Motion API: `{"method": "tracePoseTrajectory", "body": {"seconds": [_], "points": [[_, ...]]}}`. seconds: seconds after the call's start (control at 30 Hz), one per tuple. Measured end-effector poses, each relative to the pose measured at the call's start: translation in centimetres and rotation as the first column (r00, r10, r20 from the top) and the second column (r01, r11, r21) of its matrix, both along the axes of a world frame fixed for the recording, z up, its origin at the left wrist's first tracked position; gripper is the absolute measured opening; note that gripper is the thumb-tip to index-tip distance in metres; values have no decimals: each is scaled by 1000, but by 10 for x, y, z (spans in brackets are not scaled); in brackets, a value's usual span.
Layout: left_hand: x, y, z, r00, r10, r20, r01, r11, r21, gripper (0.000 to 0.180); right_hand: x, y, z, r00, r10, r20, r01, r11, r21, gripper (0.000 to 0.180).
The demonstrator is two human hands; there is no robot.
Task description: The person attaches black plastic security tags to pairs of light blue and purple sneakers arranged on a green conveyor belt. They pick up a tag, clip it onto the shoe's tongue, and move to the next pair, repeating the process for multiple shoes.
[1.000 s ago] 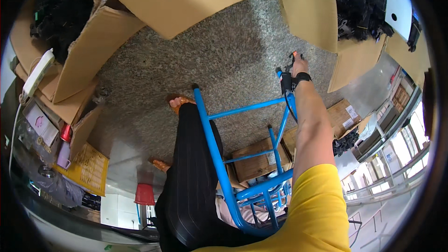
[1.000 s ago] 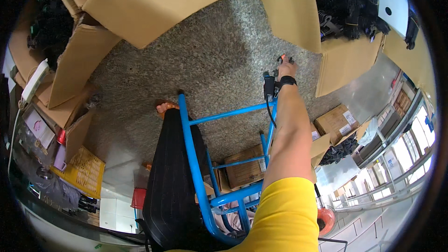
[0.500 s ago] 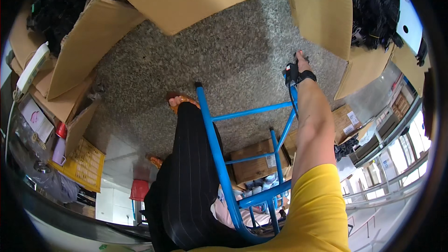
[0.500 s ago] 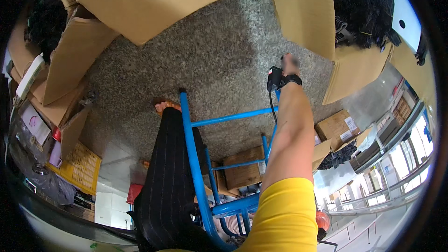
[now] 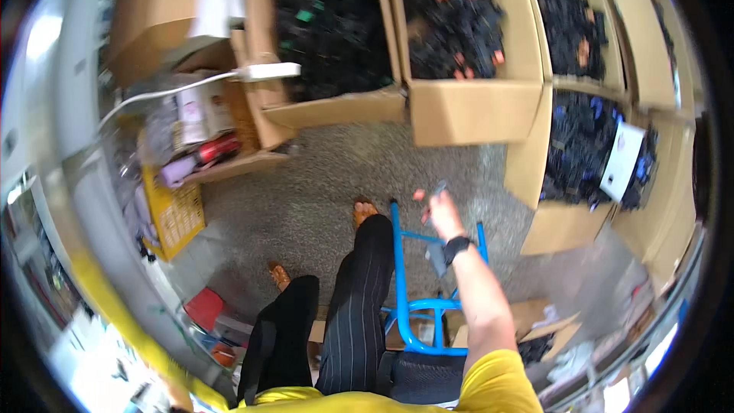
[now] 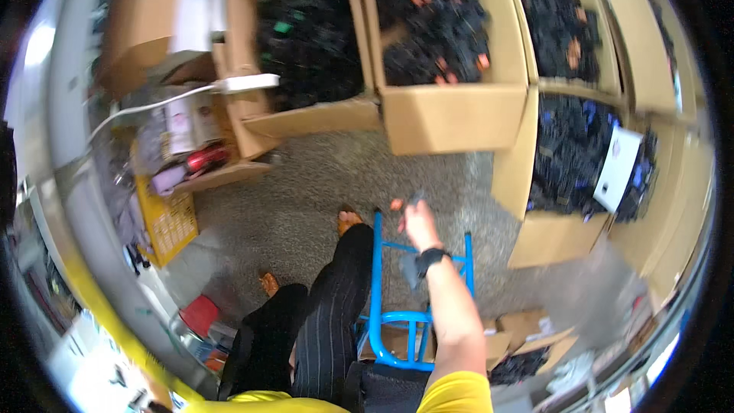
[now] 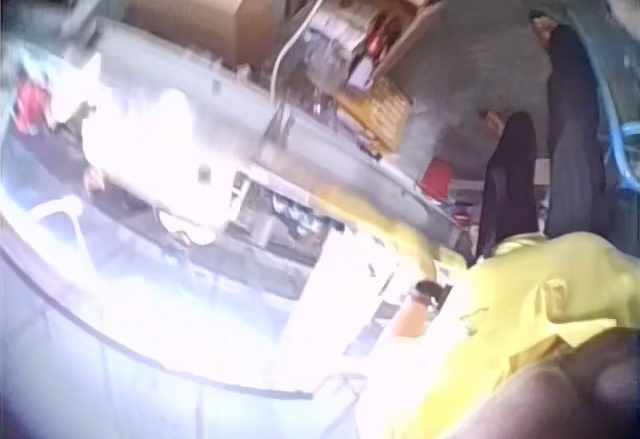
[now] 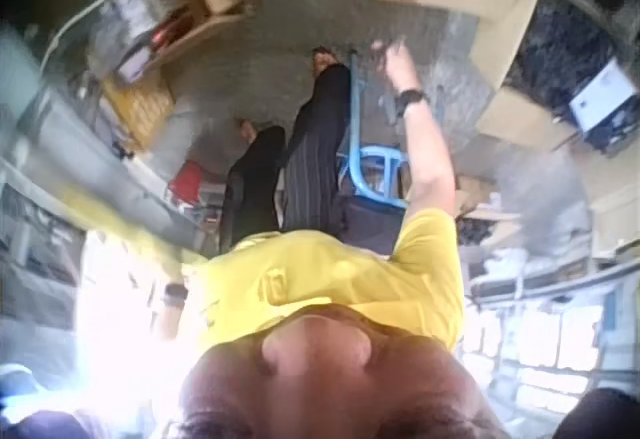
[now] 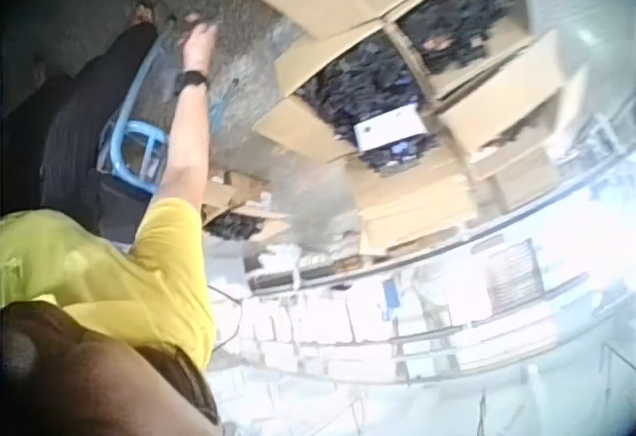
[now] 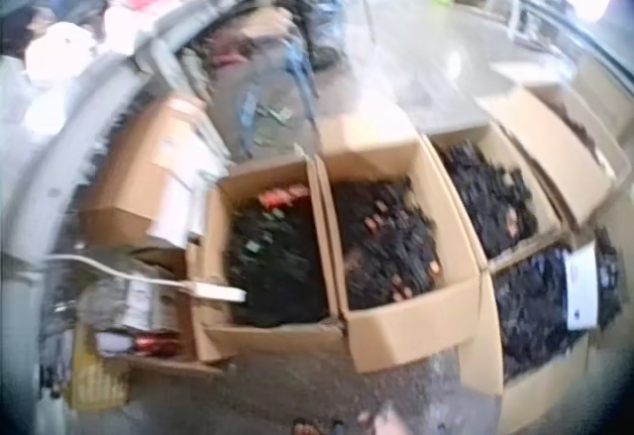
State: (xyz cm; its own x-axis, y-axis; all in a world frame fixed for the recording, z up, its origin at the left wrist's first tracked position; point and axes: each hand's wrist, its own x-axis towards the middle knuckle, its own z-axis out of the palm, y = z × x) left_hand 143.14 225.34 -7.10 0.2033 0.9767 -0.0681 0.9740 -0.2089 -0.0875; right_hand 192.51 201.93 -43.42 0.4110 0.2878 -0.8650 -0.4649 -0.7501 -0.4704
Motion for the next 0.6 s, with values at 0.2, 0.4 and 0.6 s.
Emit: {"method": "tracePoseTrajectory", "body": {"seconds": [0.2, 0.4, 0.6], "points": [[-2, -42, 63, 961, 278, 5, -277, 960, -34, 56, -131, 119, 208, 576, 723, -381, -478, 676, 561, 20], [20, -22, 104, 799, 587, 130, -530, 790, -309, 57, -229, 227, 415, -166, 800, -576, -375, 489, 788, 38], [-80, -60, 129, 812, 412, 414, -423, 903, -71, 58, -328, 277, 503, -104, 965, -240, -699, 101, 708, 43]]}}
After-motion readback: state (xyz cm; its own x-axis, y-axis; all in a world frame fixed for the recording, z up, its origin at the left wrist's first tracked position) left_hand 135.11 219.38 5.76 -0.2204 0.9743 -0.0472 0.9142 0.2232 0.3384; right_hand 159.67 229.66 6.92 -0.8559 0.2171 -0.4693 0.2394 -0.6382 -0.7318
